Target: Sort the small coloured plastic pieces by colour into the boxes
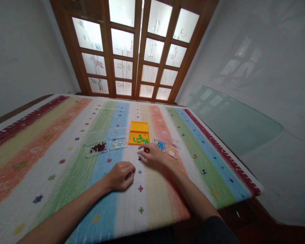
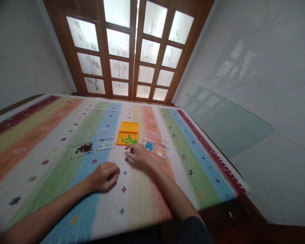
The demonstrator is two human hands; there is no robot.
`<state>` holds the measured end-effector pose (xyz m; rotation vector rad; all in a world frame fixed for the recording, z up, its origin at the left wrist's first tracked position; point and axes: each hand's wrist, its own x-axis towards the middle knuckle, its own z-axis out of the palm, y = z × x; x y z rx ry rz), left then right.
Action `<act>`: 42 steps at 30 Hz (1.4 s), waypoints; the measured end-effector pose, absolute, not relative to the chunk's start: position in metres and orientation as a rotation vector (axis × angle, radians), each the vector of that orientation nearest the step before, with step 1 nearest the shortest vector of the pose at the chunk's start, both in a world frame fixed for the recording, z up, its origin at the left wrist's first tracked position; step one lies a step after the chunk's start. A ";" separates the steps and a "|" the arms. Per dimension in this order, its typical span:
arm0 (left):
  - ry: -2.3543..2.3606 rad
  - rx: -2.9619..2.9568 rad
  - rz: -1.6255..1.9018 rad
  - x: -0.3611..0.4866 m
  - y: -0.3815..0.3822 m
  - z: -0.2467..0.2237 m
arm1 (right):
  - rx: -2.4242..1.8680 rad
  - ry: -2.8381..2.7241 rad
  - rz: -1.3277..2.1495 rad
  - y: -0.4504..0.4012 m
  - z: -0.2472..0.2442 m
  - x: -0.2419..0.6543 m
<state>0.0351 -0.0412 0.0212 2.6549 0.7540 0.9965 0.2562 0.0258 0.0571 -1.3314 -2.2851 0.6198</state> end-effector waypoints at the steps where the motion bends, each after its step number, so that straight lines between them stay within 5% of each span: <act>1: 0.756 2.661 1.001 0.035 -0.041 0.021 | -1.255 -2.346 0.688 0.019 0.057 0.258; 13: 0.769 2.688 1.020 0.035 -0.040 0.025 | -0.943 -2.586 0.835 -0.007 0.041 0.270; 30: 0.769 2.710 0.995 0.036 -0.040 0.027 | -1.121 -2.405 0.884 -0.015 0.045 0.269; 42: 0.741 2.720 1.023 0.036 -0.039 0.025 | -1.674 -2.033 0.149 0.008 0.052 0.314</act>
